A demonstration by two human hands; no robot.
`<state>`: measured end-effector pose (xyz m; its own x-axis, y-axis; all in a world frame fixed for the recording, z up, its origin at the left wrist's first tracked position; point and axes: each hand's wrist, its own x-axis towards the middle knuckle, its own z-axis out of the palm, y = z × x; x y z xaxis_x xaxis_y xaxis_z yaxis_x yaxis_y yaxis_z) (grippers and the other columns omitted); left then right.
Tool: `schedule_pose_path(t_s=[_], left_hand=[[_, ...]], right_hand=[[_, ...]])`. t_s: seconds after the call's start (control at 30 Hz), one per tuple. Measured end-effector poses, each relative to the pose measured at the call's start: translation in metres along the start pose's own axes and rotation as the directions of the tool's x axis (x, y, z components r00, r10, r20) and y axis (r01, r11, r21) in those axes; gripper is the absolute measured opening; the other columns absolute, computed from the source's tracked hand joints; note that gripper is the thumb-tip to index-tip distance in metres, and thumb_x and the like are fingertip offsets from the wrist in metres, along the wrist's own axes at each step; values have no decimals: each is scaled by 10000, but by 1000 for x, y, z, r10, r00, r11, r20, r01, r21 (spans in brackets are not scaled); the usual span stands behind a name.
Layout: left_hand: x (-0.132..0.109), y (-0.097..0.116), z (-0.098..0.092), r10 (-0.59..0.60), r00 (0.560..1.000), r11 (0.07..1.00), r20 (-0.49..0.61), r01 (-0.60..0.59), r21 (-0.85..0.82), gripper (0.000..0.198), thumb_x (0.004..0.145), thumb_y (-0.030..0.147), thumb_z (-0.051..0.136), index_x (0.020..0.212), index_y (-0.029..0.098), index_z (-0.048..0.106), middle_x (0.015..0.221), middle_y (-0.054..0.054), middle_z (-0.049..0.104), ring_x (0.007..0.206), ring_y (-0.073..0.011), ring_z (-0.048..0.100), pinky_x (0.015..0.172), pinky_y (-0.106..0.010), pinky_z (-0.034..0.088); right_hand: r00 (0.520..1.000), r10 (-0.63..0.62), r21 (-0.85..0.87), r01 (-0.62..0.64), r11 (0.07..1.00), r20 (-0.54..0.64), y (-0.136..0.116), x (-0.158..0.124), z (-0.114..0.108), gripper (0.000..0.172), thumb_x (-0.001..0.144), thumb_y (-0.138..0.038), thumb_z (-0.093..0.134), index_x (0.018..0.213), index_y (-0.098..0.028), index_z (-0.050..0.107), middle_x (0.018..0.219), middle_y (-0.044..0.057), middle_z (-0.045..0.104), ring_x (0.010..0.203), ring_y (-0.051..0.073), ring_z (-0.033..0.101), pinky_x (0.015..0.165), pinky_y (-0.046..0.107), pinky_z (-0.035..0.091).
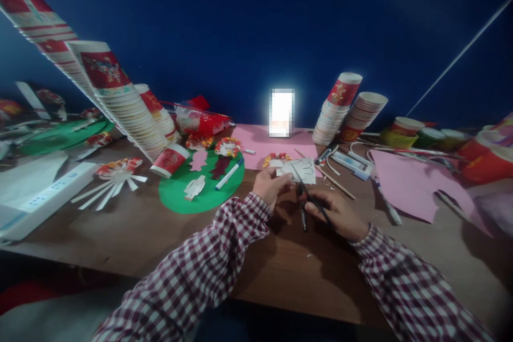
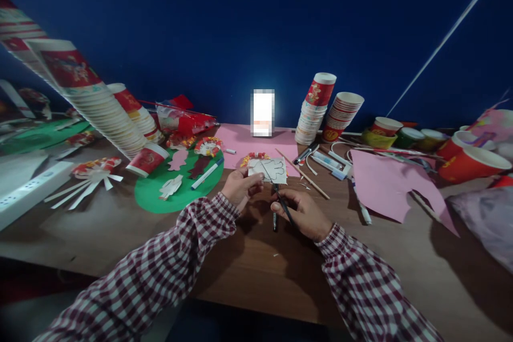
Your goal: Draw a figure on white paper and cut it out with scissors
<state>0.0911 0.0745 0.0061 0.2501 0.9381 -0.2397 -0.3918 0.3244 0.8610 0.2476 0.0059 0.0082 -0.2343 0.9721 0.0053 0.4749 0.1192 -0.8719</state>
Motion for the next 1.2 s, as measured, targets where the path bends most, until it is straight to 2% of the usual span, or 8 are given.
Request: schedule_pose_path(t_s=[0.3,0.6,0.73,0.83,1.2], left_hand=[[0,-1,0,-9,1000,1000,0,9,4,230,585,192,720,709,111,545,563,26,535,490,-53,512,486,-166,458],[0,-2,0,4,1000,1000,20,-3,-27,260,607,171,702,790,127,523,619,21,562,508,-60,521,485,-178,474],[0,-1,0,-34,999,999,4,34,-19,218,628,138,676,782,126,523,621,16,565,504,-62,529,480,-178,481],[0,-2,0,-62,998,998,24,62,-2,196,633,138,671,775,125,536,627,6,581,506,-64,540,473,-169,477],[-2,-2,-1,-57,995,998,85,59,-21,254,570,195,743,751,120,582,649,-8,595,521,-61,540,493,-168,484]], right_hand=[[1000,-11,-5,11,1000,7,2,1,0,350,796,-448,533,984,-167,625,789,49,646,835,226,586,694,302,474],[1000,-22,2,23,1000,-22,3,0,0,345,792,-426,552,979,-147,630,810,43,639,757,189,571,677,279,454],[999,-10,49,11,999,-30,6,-1,1,359,789,-433,553,988,-143,623,778,36,632,718,176,567,643,264,448],[999,-28,62,30,998,-41,6,-1,1,357,798,-437,543,996,-149,614,807,42,632,754,183,568,678,274,450],[998,-16,96,21,995,-52,3,-2,1,358,803,-466,521,952,-152,605,733,16,595,643,141,538,590,245,430]])
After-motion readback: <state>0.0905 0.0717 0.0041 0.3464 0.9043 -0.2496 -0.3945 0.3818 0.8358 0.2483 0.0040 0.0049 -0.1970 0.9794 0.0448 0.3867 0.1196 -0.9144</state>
